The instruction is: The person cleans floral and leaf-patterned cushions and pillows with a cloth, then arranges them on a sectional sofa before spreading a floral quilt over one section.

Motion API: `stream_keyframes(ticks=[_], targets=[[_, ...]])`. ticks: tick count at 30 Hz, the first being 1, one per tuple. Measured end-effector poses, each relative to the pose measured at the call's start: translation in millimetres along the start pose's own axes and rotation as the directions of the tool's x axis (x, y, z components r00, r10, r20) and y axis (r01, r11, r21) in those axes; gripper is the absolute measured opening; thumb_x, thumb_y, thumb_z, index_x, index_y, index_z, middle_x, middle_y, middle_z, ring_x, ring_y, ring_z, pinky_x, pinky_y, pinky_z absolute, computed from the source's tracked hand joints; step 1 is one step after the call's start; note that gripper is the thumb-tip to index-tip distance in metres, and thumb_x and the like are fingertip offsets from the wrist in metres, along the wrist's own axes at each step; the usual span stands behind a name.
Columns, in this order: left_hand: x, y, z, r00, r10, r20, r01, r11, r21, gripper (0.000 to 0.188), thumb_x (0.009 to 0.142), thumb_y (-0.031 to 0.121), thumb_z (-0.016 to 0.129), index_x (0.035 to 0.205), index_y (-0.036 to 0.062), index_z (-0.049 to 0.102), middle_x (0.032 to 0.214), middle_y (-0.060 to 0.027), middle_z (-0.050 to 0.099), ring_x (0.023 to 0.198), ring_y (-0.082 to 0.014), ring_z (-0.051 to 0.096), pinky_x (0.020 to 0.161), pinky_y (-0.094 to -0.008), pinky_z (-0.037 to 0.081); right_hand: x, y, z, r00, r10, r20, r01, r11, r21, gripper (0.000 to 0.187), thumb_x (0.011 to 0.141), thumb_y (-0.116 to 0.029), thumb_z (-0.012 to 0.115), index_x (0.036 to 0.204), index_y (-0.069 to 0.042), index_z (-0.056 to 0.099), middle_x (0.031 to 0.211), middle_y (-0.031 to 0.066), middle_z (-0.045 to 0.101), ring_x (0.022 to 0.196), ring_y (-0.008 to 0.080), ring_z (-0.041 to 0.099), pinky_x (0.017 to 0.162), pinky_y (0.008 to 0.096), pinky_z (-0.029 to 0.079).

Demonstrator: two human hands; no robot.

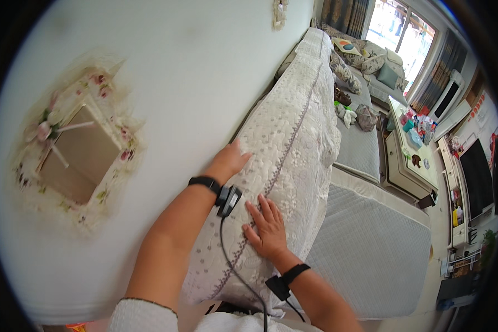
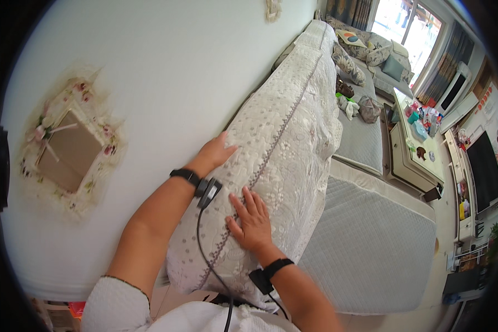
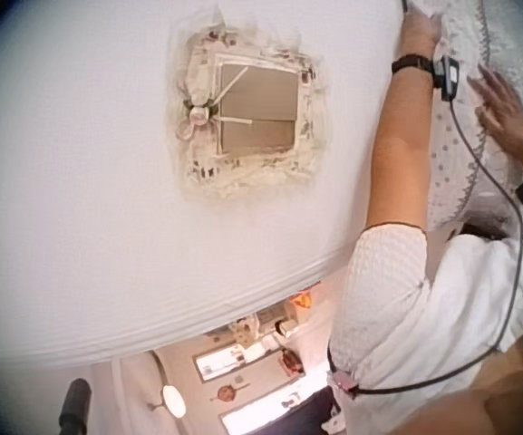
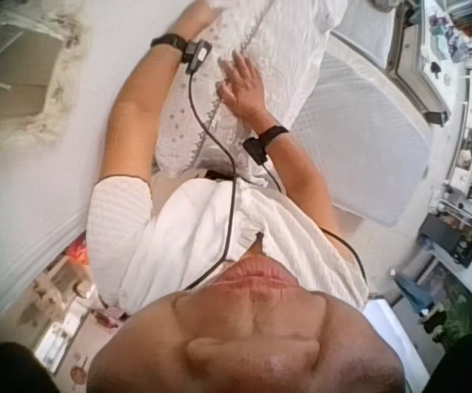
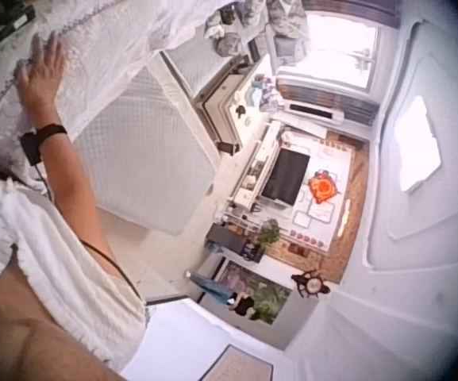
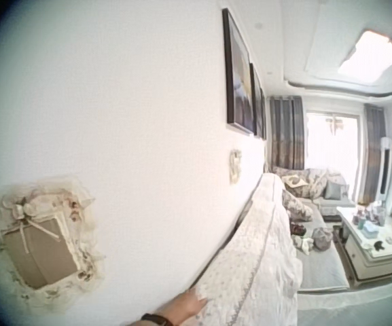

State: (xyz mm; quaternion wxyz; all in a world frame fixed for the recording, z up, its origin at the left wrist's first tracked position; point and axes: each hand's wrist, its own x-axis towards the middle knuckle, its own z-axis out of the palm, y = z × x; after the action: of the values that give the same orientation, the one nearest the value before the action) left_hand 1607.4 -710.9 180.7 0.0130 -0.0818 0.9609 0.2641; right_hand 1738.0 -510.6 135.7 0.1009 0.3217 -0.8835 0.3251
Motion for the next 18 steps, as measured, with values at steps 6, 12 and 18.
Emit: stream_keyframes(ticks=[6, 12, 18], targets=[[136.0, 9.9, 29.4, 0.979, 0.057, -0.193, -0.070, 0.996, -0.060, 0.050, 0.084, 0.027, 0.048, 0.122, -0.0039, 0.038, 0.108, -0.0261, 0.055, 0.103, -0.0378, 0.052, 0.089, -0.0425, 0.041, 0.8, 6.8, -9.4, 0.997, 0.012, 0.080, -0.020, 0.995, 0.098, 0.051, 0.079, -0.034, 0.057, 0.127, -0.018, 0.046, 0.135, 0.0155, 0.034, 0.123, 0.0348, 0.032, 0.102, 0.0427, 0.024], [213.3, 26.6, 35.6, 0.994, 0.068, -0.089, -0.062, 0.995, 0.072, 0.046, 0.083, 0.017, 0.048, 0.128, 0.0271, 0.042, 0.111, -0.0154, 0.058, 0.101, -0.0317, 0.055, 0.087, -0.0369, 0.043, 9.3, 14.8, -16.4, 0.997, 0.011, 0.076, -0.024, 0.984, 0.179, 0.050, 0.075, -0.033, 0.061, 0.122, -0.017, 0.051, 0.132, 0.0136, 0.039, 0.118, 0.0339, 0.039, 0.098, 0.0429, 0.031], [244.5, 38.7, 34.0, 0.934, 0.288, -0.214, -0.233, 0.940, 0.248, 0.030, 0.079, 0.011, 0.053, 0.106, 0.0204, 0.062, 0.102, -0.0130, 0.058, 0.103, -0.0273, 0.051, 0.087, -0.0368, 0.041, 9.3, 21.3, -17.1, 0.990, 0.029, 0.137, -0.057, 0.977, 0.207, 0.051, 0.076, -0.034, 0.060, 0.124, -0.020, 0.049, 0.134, 0.0118, 0.037, 0.120, 0.0307, 0.038, 0.100, 0.0407, 0.030]])
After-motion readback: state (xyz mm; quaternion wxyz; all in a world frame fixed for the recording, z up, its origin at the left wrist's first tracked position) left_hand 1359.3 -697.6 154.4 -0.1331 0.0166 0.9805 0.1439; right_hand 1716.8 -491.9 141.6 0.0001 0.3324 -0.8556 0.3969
